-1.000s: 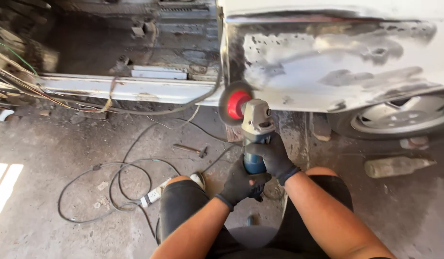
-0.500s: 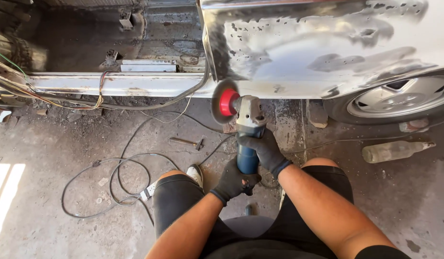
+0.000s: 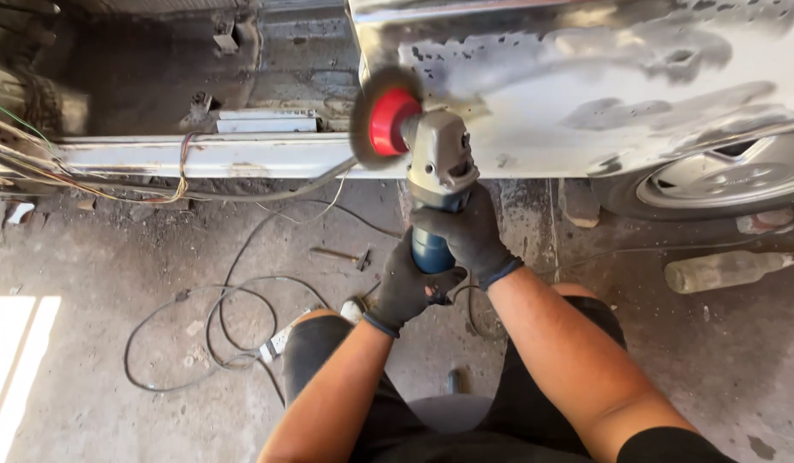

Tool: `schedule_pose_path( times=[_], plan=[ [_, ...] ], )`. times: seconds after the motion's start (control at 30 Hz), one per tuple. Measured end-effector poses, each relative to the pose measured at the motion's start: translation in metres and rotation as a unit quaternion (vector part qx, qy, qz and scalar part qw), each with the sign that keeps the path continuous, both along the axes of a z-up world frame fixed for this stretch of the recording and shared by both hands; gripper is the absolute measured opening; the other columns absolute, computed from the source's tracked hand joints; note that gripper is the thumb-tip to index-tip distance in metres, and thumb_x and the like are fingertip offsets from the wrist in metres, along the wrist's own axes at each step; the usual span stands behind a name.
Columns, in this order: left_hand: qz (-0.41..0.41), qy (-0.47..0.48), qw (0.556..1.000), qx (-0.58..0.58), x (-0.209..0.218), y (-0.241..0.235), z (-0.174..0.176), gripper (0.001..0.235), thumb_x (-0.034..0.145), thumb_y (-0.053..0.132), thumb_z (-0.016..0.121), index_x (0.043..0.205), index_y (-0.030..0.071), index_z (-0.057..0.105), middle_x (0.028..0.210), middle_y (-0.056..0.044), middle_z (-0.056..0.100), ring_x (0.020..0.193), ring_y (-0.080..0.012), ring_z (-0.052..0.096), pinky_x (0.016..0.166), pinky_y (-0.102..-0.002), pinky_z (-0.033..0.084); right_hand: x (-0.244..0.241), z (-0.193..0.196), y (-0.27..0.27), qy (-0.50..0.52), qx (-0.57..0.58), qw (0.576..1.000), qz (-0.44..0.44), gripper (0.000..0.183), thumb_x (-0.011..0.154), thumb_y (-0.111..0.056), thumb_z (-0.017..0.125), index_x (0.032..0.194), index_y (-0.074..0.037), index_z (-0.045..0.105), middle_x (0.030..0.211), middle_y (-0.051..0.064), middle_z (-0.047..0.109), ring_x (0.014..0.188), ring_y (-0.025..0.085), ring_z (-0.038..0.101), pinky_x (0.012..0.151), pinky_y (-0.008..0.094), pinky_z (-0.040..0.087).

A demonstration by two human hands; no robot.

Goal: The person uses an angle grinder with a wire brush attachment to grind the lower side panel of a white car. They move the tool back and forth along the surface to remove paint and rust, working near the wheel well and door frame.

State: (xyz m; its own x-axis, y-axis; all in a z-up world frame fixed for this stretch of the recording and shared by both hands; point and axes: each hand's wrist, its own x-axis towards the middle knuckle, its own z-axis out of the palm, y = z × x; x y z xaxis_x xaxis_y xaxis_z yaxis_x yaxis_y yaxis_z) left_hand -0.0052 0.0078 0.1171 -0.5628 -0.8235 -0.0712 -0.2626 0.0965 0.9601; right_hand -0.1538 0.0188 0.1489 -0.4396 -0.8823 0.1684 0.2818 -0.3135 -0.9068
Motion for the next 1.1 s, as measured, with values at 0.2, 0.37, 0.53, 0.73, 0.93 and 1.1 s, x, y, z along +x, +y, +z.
schedule_pose_path(
  times=[0.2,0.37,0.53,0.73,0.93,1.1],
  plan=[
    [0.049,-0.095,0.992,-0.074,-0.007,-0.011,0.034,0.072,0.064,0.042,0.101,0.121,0.009,0.072,0.103,-0.021,0.080,0.106,-0.0492,0.076,0.083,-0.059,0.064,-0.006,-0.007,-0.018,0.023,-0.062,0.998,0.001,0.067,0.080,-0.008,0.097,0.140,0.002,0.069,0.132,0.033,0.072,0.127,0.061,0.061,0.102,0.081,0.051],
    [0.041,-0.049,0.993,-0.094,-0.001,-0.021,0.015,0.057,0.065,0.037,0.101,0.110,0.011,0.078,0.091,-0.016,0.080,0.098,-0.0455,0.079,0.076,-0.054,0.064,-0.003,-0.005,-0.022,0.025,0.003,1.000,-0.017,0.066,0.074,-0.005,0.099,0.135,-0.005,0.073,0.124,0.019,0.078,0.126,0.043,0.070,0.103,0.072,0.054],
    [0.046,-0.084,0.993,-0.065,0.002,-0.037,0.009,0.073,0.055,0.053,0.102,0.111,0.012,0.079,0.091,-0.016,0.081,0.101,-0.0421,0.080,0.081,-0.050,0.062,0.004,0.001,-0.023,0.028,0.008,0.999,-0.030,0.066,0.078,-0.011,0.098,0.138,-0.005,0.071,0.127,0.026,0.076,0.126,0.056,0.066,0.104,0.079,0.048],
    [0.012,-0.049,0.997,-0.066,0.007,-0.035,0.013,0.073,0.063,0.047,0.104,0.117,0.005,0.079,0.098,-0.026,0.079,0.102,-0.0519,0.075,0.079,-0.057,0.063,0.001,-0.002,-0.029,0.046,0.028,0.998,-0.036,0.070,0.073,-0.014,0.101,0.137,-0.010,0.071,0.126,0.023,0.077,0.126,0.053,0.067,0.105,0.078,0.048],
    [-0.029,-0.011,0.997,-0.069,0.006,-0.032,0.022,0.074,0.071,0.040,0.106,0.124,-0.003,0.078,0.104,-0.035,0.078,0.104,-0.0618,0.071,0.076,-0.064,0.063,0.005,0.010,-0.018,0.059,0.031,0.997,-0.034,0.067,0.082,-0.014,0.096,0.141,-0.004,0.065,0.130,0.031,0.072,0.127,0.064,0.060,0.106,0.086,0.044],
    [0.005,-0.033,0.995,-0.099,-0.002,-0.022,0.029,0.067,0.070,0.039,0.104,0.118,0.000,0.078,0.097,-0.030,0.079,0.099,-0.0562,0.075,0.076,-0.063,0.064,0.001,0.000,-0.024,0.032,0.011,0.999,-0.026,0.068,0.078,-0.012,0.101,0.138,-0.007,0.069,0.129,0.028,0.074,0.127,0.060,0.062,0.104,0.084,0.047]
  ],
)
